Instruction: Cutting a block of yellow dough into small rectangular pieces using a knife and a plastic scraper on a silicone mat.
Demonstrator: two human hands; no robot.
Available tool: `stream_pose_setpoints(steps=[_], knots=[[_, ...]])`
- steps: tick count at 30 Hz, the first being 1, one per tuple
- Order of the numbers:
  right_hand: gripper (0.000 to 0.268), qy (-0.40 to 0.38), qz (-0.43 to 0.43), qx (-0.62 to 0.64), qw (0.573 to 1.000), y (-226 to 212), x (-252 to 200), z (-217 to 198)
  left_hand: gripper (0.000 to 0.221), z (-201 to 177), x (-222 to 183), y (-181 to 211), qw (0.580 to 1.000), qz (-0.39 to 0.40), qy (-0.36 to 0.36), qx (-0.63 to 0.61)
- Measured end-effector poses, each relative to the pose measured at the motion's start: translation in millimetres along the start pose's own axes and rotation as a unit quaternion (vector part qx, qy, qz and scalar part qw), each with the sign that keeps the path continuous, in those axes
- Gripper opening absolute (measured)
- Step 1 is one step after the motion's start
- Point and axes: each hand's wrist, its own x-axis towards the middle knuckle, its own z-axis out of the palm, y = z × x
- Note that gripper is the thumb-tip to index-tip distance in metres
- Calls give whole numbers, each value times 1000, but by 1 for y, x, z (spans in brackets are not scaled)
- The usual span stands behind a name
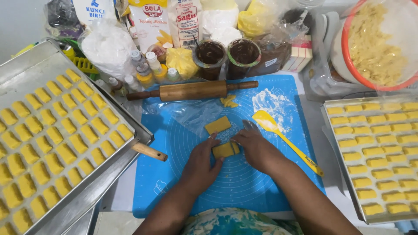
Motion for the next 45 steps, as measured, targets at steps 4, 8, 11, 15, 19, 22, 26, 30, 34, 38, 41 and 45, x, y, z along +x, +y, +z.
stream_pose_setpoints(steps=[4, 8, 11, 15, 19, 22, 26, 30, 34, 38, 41, 45], knots=[[45, 24, 15, -9, 1000, -5, -11, -11, 54, -2, 0, 0, 1000, 11, 2, 4], [45, 99, 85, -8, 991, 33, -23, -1, 53, -4, -2, 2, 1000, 1, -6, 0], [44, 154, 115, -51, 980, 52, -43, 4, 56, -6, -3, 2, 1000, 10, -2, -5], [39, 227, 136, -78, 961, 76, -69, 19, 56, 0, -2, -6, 1000, 11, 12, -25], [38, 245, 148, -76, 955, 88, -86, 30, 60, 3, 0, -11, 997, -5, 25, -68], [38, 268, 143, -187, 934, 89, -86, 29, 58, 4, -1, -12, 994, -2, 48, -97], [47, 176, 241, -188, 936, 79, -77, 19, 62, -4, -2, -4, 987, -45, 19, -151], [48, 173, 224, -227, 932, 99, -76, 31, 69, -15, -8, 10, 992, -61, -42, -100], [46, 199, 207, -237, 928, 94, -77, 34, 69, -24, -13, 27, 991, -85, -105, -2], [41, 188, 205, -147, 949, 57, -86, 23, 72, -26, -10, 33, 994, -65, -83, 1], [49, 114, 242, -83, 960, 32, -87, 25, 77, -22, -5, 29, 996, -46, -72, 5], [63, 88, 274, -47, 957, 21, -79, 23, 64, -15, 1, 24, 998, -15, -54, 38]])
